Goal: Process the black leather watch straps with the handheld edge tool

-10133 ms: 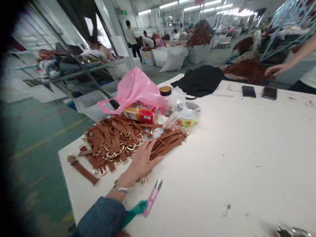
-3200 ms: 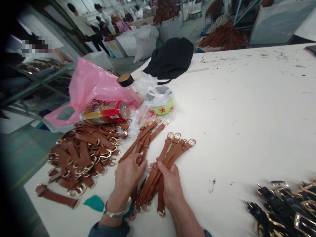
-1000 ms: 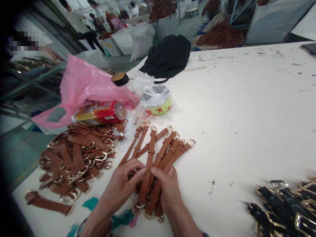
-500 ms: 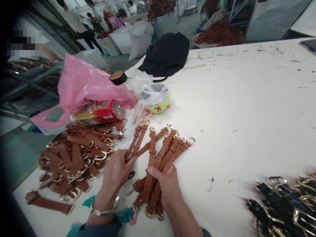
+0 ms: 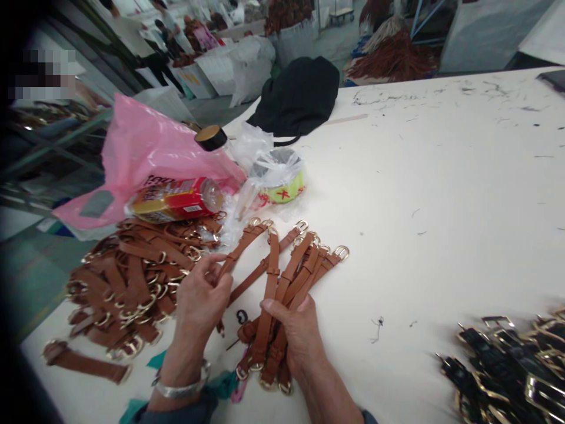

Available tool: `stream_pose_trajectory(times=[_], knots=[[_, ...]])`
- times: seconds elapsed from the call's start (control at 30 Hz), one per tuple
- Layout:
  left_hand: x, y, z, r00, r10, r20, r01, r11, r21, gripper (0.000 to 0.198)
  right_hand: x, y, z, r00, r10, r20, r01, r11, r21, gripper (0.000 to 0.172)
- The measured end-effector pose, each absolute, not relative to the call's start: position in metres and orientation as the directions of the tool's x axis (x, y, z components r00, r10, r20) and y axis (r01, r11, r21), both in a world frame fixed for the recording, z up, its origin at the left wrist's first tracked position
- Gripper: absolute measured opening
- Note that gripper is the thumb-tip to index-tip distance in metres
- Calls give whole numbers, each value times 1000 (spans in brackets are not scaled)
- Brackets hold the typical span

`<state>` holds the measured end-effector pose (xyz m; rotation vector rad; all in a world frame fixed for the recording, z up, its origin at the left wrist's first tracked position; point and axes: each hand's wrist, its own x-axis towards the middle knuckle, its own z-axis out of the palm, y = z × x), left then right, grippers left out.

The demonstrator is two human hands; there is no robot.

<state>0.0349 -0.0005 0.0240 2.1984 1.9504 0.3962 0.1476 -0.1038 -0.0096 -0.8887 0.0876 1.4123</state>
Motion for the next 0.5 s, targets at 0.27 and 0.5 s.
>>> stream_pose_trajectory(times=[0.27, 0.5], knots=[[47, 3, 2, 256, 966, -38, 937, -238, 256, 31, 147, -103, -11, 235, 819, -523, -859, -76, -506, 44], [53, -4, 1, 299, 949, -99, 943, -278, 183, 20, 147, -104, -10, 250, 820, -516, -854, -64, -516, 40]])
